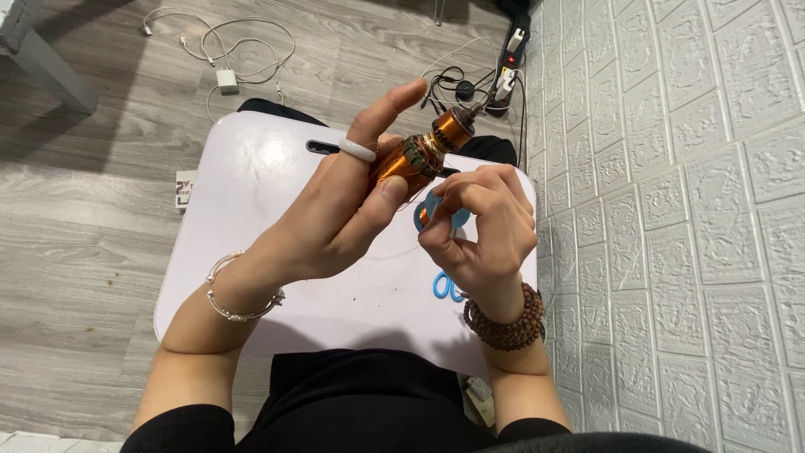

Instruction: Manually winding copper wire onto a motor armature to create electromagnetic coils.

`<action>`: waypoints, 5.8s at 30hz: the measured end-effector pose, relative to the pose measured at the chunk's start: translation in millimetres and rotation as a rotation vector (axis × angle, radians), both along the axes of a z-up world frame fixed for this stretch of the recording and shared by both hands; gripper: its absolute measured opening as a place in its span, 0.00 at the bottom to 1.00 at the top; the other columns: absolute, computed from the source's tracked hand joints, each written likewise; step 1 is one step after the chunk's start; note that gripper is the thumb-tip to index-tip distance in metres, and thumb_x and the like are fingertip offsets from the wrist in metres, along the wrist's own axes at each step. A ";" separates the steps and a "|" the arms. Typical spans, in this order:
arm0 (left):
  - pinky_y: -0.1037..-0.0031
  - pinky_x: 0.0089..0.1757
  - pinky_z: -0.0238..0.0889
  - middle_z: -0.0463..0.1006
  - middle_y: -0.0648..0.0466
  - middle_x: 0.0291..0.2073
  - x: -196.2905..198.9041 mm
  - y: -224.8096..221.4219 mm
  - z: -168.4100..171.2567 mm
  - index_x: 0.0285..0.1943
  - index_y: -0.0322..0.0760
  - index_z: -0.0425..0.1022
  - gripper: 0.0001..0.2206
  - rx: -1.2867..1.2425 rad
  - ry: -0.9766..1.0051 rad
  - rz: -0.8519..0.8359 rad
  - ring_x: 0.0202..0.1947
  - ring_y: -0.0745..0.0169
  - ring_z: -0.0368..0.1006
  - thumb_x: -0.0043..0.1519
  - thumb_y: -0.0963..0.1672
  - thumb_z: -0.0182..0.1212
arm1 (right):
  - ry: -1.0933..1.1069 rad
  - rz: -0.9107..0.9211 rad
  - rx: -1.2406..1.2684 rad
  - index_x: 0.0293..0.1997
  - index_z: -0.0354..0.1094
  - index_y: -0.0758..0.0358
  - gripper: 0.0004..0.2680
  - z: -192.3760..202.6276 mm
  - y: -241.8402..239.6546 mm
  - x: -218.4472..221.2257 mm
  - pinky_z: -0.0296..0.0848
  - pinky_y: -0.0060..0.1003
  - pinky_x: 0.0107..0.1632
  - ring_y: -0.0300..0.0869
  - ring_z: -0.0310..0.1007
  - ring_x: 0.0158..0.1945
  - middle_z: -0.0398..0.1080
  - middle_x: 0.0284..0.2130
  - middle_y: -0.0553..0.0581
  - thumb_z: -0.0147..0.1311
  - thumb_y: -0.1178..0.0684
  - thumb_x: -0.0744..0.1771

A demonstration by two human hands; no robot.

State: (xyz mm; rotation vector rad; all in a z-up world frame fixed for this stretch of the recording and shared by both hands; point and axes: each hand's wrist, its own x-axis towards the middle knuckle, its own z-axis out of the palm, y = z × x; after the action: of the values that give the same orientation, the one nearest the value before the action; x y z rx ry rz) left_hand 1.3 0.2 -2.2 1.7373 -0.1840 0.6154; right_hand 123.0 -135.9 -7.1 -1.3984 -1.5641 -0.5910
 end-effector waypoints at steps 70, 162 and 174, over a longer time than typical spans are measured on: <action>0.79 0.37 0.55 0.58 0.46 0.64 -32.1 35.5 13.3 0.77 0.33 0.46 0.26 -0.051 -0.181 0.340 0.31 0.67 0.59 0.72 0.49 0.41 | 0.121 -0.620 0.079 0.33 0.62 0.65 0.06 -24.2 -9.5 119.2 0.64 0.52 0.49 0.46 0.63 0.32 0.64 0.28 0.55 0.47 0.53 0.66; 0.78 0.39 0.59 0.66 0.54 0.38 14.6 -7.1 -0.6 0.79 0.38 0.45 0.29 -0.486 0.089 -0.188 0.33 0.67 0.62 0.68 0.49 0.42 | 0.692 0.276 -0.068 0.44 0.68 0.74 0.04 4.5 -23.9 -7.6 0.74 0.27 0.26 0.46 0.77 0.24 0.75 0.33 0.69 0.51 0.62 0.67; 0.73 0.31 0.59 0.68 0.48 0.35 32.8 -10.6 -22.2 0.68 0.34 0.58 0.20 -0.781 0.226 -0.326 0.27 0.60 0.63 0.66 0.44 0.41 | 0.354 0.040 0.094 0.40 0.69 0.73 0.03 -4.1 -16.5 10.0 0.76 0.32 0.33 0.46 0.77 0.29 0.74 0.32 0.68 0.59 0.66 0.65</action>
State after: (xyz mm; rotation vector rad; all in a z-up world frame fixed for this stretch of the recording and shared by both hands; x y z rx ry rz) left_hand 34.1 -10.4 -24.4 0.9765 -0.0502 0.1956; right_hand 133.0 -152.4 -11.2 -1.3160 -1.2625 -0.3637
